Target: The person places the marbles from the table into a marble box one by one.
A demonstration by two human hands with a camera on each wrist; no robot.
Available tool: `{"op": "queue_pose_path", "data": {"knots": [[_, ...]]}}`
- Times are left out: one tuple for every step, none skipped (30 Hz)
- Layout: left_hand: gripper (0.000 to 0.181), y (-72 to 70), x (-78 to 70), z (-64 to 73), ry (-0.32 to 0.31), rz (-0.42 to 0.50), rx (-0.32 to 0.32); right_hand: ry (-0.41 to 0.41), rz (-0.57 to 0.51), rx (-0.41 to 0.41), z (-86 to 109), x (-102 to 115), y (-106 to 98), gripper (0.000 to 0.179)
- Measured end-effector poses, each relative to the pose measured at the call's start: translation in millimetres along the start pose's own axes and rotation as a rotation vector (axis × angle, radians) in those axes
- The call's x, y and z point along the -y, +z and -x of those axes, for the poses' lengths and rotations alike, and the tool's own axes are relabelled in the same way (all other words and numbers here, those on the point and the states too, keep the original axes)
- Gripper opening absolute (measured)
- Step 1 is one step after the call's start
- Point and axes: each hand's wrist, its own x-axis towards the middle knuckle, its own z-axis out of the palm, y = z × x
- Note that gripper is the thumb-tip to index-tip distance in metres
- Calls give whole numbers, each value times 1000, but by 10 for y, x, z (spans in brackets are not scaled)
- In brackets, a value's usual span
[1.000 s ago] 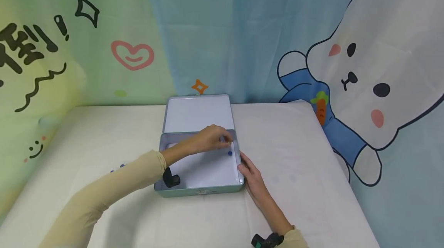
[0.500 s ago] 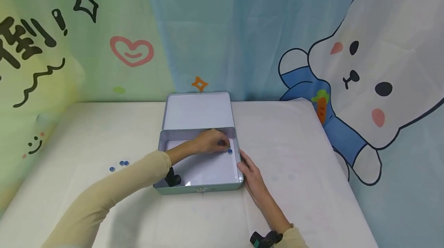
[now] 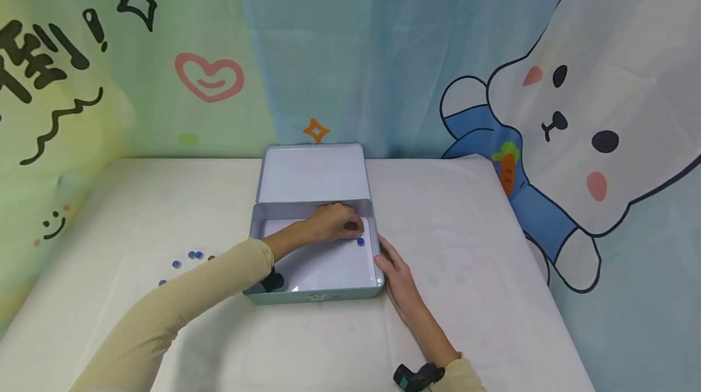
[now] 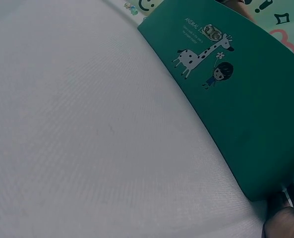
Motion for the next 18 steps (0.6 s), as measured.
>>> {"op": "queue_pose_path", "data": {"knots": [[13, 5, 2, 1, 4, -8, 0, -8, -3, 5, 2, -4, 2, 62], [14, 8, 5, 1, 9, -15, 2, -15, -10, 11, 2, -9, 3, 62], [14, 11, 7, 0, 14, -24, 5, -16, -12, 13, 3, -13, 4, 62], [14, 9, 6, 0, 22, -33, 5, -17, -12, 15, 4, -17, 4, 62], [15, 4, 7, -1, 34, -51, 5, -13, -10, 14, 2, -22, 4, 62], [16, -9, 2, 2, 45, -67, 4, -11, -8, 10, 0, -25, 3, 62], [18, -30, -6, 7, 56, -85, 2, -8, -8, 8, -3, -28, 1, 62], [21, -69, -22, 21, 62, -98, 2, -3, -3, 5, -8, -30, -1, 62], [22, -128, -45, 41, 64, -106, 1, 0, 3, 2, -13, -31, -3, 62], [24, -203, -73, 64, 63, -117, 0, 3, 8, 0, -20, -33, -5, 62], [25, -300, -104, 102, 62, -123, 0, 5, 12, -3, -24, -32, -3, 61], [27, -413, -141, 154, 56, -118, -1, 4, 15, -4, -27, -34, -4, 61], [27, -539, -175, 219, 48, -105, -7, 3, 18, -4, -30, -35, -3, 61], [27, -677, -205, 301, 41, -87, -21, 6, 21, -6, -31, -34, -2, 61], [26, -811, -220, 391, 37, -70, -45, 8, 23, -6, -33, -32, -4, 61], [26, -943, -229, 497, 28, -49, -72, 10, 28, -6, -36, -31, -8, 61], [25, -1068, -224, 618, 21, -24, -108, 10, 31, -8, -37, -25, -10, 60], [25, -1173, -205, 745, 3, 1, -145, 10, 34, -10, -41, -17, -15, 60]]}}
